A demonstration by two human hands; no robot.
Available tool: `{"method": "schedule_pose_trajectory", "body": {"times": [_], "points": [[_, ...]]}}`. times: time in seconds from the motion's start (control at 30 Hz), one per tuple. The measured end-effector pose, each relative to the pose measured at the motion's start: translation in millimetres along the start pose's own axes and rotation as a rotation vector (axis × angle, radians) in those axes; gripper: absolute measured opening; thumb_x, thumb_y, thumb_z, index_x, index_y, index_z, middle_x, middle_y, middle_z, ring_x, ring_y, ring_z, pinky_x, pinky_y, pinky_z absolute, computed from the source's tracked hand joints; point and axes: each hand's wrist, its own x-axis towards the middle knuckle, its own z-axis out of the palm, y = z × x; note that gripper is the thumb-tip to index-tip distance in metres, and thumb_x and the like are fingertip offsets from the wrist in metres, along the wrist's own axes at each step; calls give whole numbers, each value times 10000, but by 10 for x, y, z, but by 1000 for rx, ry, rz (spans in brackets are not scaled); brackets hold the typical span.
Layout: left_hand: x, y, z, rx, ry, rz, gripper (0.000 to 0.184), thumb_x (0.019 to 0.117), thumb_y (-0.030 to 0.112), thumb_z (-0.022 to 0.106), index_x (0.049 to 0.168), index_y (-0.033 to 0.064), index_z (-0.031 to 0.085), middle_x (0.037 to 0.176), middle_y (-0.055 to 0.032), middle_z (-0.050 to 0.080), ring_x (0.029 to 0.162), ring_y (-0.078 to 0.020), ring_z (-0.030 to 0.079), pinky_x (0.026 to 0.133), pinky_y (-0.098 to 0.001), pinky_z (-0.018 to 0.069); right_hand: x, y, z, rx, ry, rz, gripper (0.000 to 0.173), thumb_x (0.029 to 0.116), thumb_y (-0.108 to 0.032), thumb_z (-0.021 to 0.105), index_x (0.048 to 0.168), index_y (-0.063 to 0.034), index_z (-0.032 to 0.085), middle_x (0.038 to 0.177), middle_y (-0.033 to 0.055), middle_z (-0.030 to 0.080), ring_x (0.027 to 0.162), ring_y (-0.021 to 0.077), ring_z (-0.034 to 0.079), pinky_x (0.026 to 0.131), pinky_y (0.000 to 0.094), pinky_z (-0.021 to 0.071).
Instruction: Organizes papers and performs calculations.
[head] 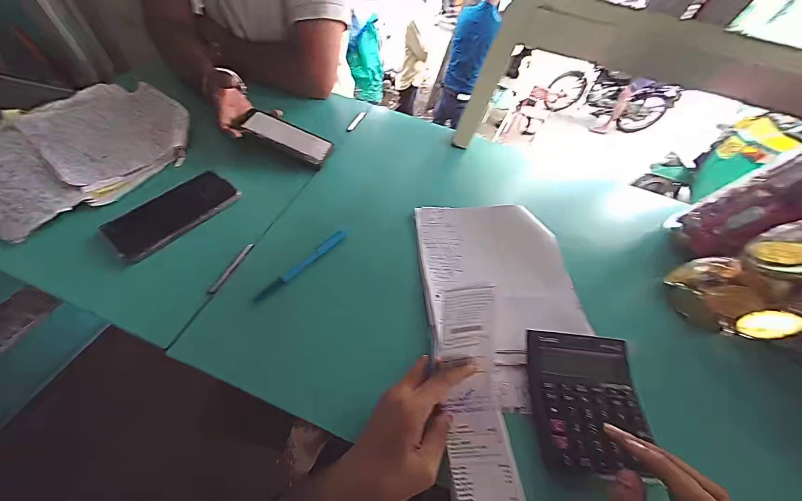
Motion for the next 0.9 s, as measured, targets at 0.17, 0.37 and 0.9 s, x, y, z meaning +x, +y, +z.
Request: {"method": "schedule_pose_trajectory", "body": {"times": [0.17,0.37,0.9], "points": [[-41,-42,47,69,0,-34,499,905,12,573,1397,81,616,1340,-170,605,1156,-91,631,905,-184,544,-39,137,-121,113,26,104,138,1031,-194,460,1120,-154,558,1210,-69,672,1216,11,585,1012,196,474],[-47,-27,78,171,0,-52,494,905,32,581,1388,121,631,1293,-133,625,1073,-72,654,865,-190,560,-73,88,-83,19,-43,-110,98,1048,-181,423,985,-170,497,1086,-53,725,1186,103,607,1106,299,362],[-15,39,80,218,-3,-26,511,856,-44,622,1359,48,638,1280,-147,620,1148,-130,631,894,-222,561,-39,137,-182,146,-92,-45,120,1047,-160,425,963,-157,511,1094,-56,711,1212,92,604,1112,310,396]]}}
